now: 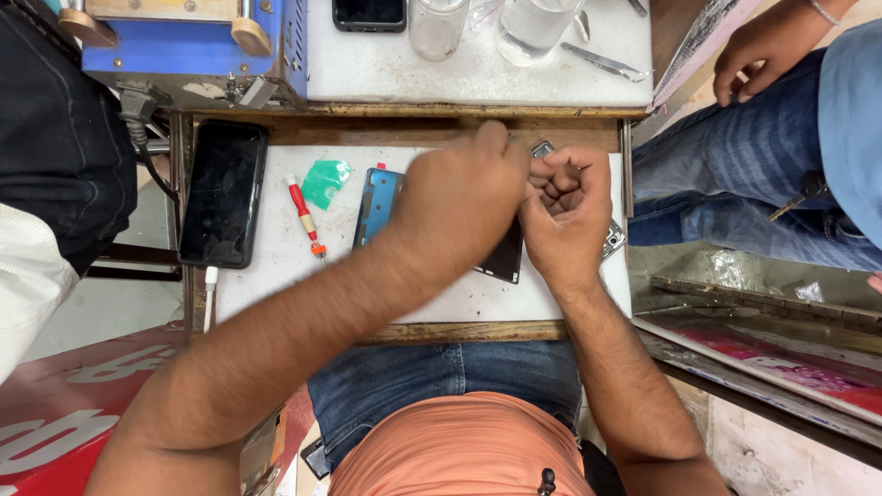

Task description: The person cleans the camera module area of a disassembled smartphone with a spray bottle and then reattaches the camera module and its flex cable. They handle the phone chassis, camera module, and flex cable, and place the back cover aside.

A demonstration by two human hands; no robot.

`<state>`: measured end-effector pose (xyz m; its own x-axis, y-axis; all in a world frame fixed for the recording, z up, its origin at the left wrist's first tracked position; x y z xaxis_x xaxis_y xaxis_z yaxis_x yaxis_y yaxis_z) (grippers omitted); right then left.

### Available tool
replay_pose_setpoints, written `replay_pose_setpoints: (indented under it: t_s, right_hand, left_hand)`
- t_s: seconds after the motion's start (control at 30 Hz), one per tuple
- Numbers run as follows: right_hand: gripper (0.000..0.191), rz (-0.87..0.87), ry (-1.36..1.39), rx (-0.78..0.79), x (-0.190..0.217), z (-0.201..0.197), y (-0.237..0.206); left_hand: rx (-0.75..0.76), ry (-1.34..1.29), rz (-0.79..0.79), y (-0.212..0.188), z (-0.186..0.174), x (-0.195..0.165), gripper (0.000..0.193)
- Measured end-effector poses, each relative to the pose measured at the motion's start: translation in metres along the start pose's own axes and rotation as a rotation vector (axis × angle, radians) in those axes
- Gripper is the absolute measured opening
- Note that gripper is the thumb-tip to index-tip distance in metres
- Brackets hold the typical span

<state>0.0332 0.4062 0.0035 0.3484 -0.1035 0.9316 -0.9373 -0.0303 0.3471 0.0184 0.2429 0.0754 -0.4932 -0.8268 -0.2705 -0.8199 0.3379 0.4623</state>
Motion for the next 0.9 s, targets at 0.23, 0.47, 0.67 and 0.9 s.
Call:
replay_pose_setpoints:
  t_s: [0.23,0.47,0.67,0.9]
  right_hand:
    - [0.040,-0.006,0.070,0.018,0.002,0.000,0.004]
    - [0.046,-0.048,-0.058,-0.013,0.001,0.007,-0.002]
    - [0.037,0.011,0.105,-0.081,-0.002,-0.002,0.003]
    - [0.030,0.031,0.063,0.008,-0.008,-0.014,0.001]
  left_hand:
    - [0.317,-0.037,0.034,0.028,-0.010,0.022,0.022]
    - [0.215,0.031,-0.090,0.006,-0.011,-0.012,0.018]
    - [0.077,-0.314,-0.155,0.004,-0.005,0.019,0.022]
    - [-0.056,-0.500,-0.280,-0.026,0.017,0.008,0.010]
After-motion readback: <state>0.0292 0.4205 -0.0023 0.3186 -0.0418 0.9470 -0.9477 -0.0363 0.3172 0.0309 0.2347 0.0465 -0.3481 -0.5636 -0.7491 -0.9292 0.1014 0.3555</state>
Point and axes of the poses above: each hand's wrist, its own y-axis towards the middle knuckle, its own z-axis out of the palm, x = y × z, the point moved 1 cm from there along y, towards the middle knuckle, and after that the axes turned 4 degrees about -z, right-handed, at the moved point
